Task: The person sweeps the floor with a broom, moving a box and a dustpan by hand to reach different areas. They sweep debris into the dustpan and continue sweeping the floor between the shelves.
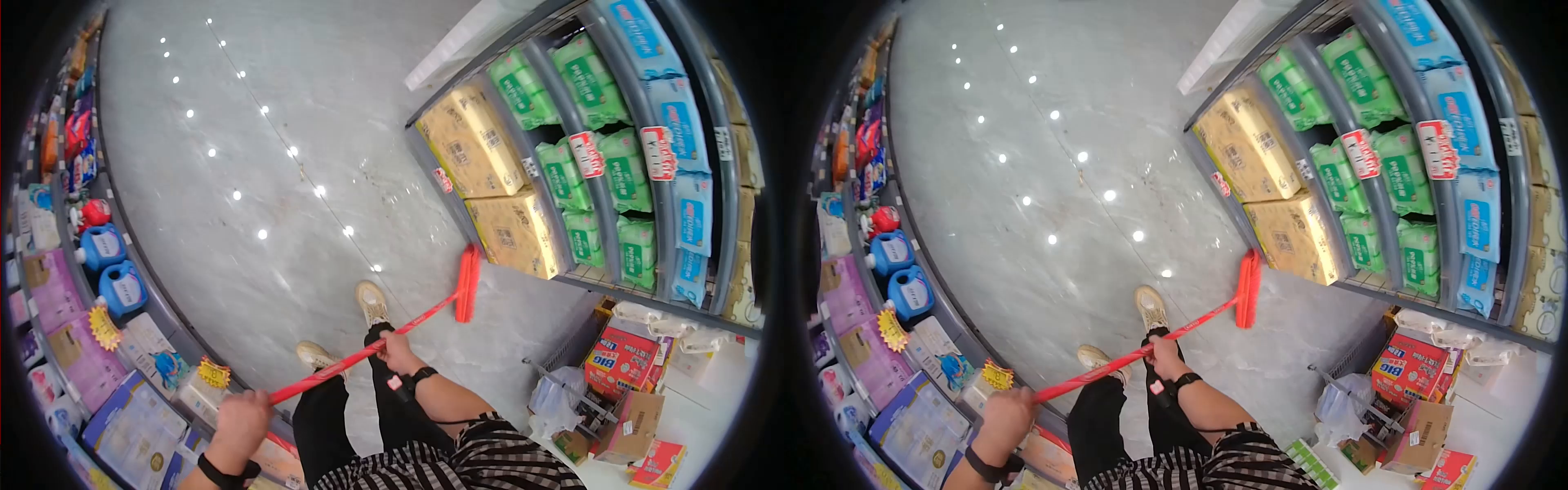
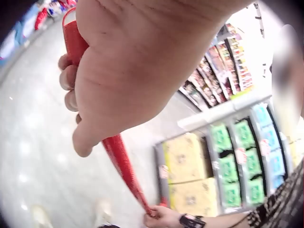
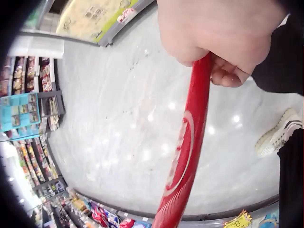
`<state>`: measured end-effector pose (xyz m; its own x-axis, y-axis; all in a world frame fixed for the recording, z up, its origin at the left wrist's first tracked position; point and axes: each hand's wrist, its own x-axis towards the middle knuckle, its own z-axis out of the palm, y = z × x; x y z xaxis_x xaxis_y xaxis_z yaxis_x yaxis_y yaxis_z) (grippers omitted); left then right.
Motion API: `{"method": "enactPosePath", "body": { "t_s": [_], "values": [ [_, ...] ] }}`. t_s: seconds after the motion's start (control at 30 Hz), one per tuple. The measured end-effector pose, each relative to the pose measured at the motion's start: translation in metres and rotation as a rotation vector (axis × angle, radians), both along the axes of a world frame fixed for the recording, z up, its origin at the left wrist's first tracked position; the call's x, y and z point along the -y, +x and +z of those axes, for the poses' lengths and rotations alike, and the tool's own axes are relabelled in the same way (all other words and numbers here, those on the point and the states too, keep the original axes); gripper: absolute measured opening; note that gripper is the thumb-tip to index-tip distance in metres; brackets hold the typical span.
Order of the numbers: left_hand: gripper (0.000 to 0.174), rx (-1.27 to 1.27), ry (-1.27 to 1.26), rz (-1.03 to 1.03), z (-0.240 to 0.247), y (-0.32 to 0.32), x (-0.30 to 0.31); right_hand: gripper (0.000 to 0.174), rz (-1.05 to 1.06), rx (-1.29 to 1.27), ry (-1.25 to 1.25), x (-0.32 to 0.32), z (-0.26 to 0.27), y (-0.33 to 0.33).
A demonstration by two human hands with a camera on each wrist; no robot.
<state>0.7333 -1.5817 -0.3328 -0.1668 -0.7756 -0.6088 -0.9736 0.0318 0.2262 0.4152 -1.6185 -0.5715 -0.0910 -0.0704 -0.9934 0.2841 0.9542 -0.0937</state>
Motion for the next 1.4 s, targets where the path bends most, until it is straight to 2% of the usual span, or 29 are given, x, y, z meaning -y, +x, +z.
{"method": "enactPosePath", "body": {
  "t_s": [0.1, 0.2, 0.23, 0.37, 0.4, 0.53, 0.57, 0.63, 0.67, 0.7, 0.77, 0.83, 0.87, 0.9, 0.93, 1.0, 1.03, 1.1, 1.17, 1.23, 1.27, 1.37, 1.4],
  "values": [
    [0.022, 0.094, 0.075, -0.083, 0.070, -0.019, 0.038, 0.007, -0.054, 0.026, 0.009, 0.022, 0.047, 0.023],
    [0.023, 0.085, -0.125, 0.132, 0.136, -0.014, 0.075, 0.006, -0.176, 0.105, -0.144, 0.055, 0.077, 0.061],
    [0.023, 0.101, -0.135, 0.116, 0.161, -0.015, 0.091, 0.004, -0.204, 0.152, -0.178, 0.072, 0.083, 0.075],
    [0.021, 0.131, -0.452, 0.170, 0.266, -0.039, 0.158, 0.005, -0.334, 0.374, -0.247, 0.161, 0.164, 0.127],
    [0.022, 0.176, -0.489, 0.114, 0.289, -0.053, 0.174, 0.005, -0.374, 0.474, -0.277, 0.180, 0.175, 0.132],
    [0.024, 0.241, -0.590, 0.017, 0.346, -0.105, 0.204, 0.006, -0.466, 0.678, -0.362, 0.234, 0.222, 0.136],
    [0.024, 0.238, -0.601, 0.035, 0.358, -0.109, 0.205, 0.006, -0.432, 0.696, -0.384, 0.238, 0.229, 0.138],
    [0.026, 0.196, -0.593, 0.086, 0.376, -0.111, 0.203, 0.007, -0.428, 0.654, -0.400, 0.237, 0.247, 0.136],
    [0.025, 0.189, -0.520, 0.211, 0.380, -0.101, 0.195, 0.006, -0.410, 0.619, -0.413, 0.230, 0.255, 0.128],
    [0.026, 0.097, -0.521, 0.176, 0.388, -0.108, 0.194, 0.005, -0.333, 0.619, -0.418, 0.220, 0.251, 0.120],
    [0.027, 0.030, -0.397, 0.369, 0.375, -0.099, 0.187, 0.010, -0.381, 0.496, -0.364, 0.197, 0.249, 0.085],
    [0.027, 0.050, -0.370, 0.278, 0.332, -0.095, 0.181, 0.014, -0.298, 0.447, -0.310, 0.179, 0.247, 0.048],
    [0.026, 0.027, -0.317, 0.234, 0.316, -0.112, 0.184, 0.013, -0.348, 0.427, -0.276, 0.167, 0.229, 0.034],
    [0.024, 0.037, -0.289, 0.098, 0.304, -0.133, 0.187, 0.012, -0.398, 0.410, -0.234, 0.155, 0.211, 0.021],
    [0.023, -0.003, -0.356, -0.001, 0.289, -0.148, 0.185, 0.010, -0.441, 0.342, -0.180, 0.141, 0.195, 0.014],
    [0.025, 0.061, -0.321, -0.093, 0.284, -0.174, 0.191, 0.009, -0.486, 0.283, -0.119, 0.136, 0.182, 0.006],
    [0.026, 0.091, -0.316, -0.114, 0.285, -0.181, 0.194, 0.010, -0.426, 0.313, -0.140, 0.138, 0.181, 0.004],
    [0.023, 0.140, -0.335, -0.099, 0.300, -0.185, 0.198, 0.011, -0.368, 0.353, -0.158, 0.149, 0.187, 0.007],
    [0.021, 0.183, -0.349, -0.090, 0.318, -0.191, 0.200, 0.010, -0.329, 0.501, -0.259, 0.173, 0.202, 0.022],
    [0.022, 0.230, -0.444, -0.178, 0.336, -0.204, 0.197, 0.010, -0.301, 0.560, -0.283, 0.195, 0.214, 0.036],
    [0.022, 0.287, -0.304, -0.200, 0.359, -0.215, 0.206, 0.010, -0.270, 0.613, -0.307, 0.203, 0.222, 0.043],
    [0.017, 0.298, -0.419, -0.192, 0.402, -0.213, 0.200, 0.013, -0.342, 0.639, -0.370, 0.209, 0.277, 0.062],
    [0.018, 0.232, -0.444, -0.112, 0.414, -0.206, 0.194, 0.013, -0.351, 0.648, -0.372, 0.202, 0.286, 0.066]
  ]
}}
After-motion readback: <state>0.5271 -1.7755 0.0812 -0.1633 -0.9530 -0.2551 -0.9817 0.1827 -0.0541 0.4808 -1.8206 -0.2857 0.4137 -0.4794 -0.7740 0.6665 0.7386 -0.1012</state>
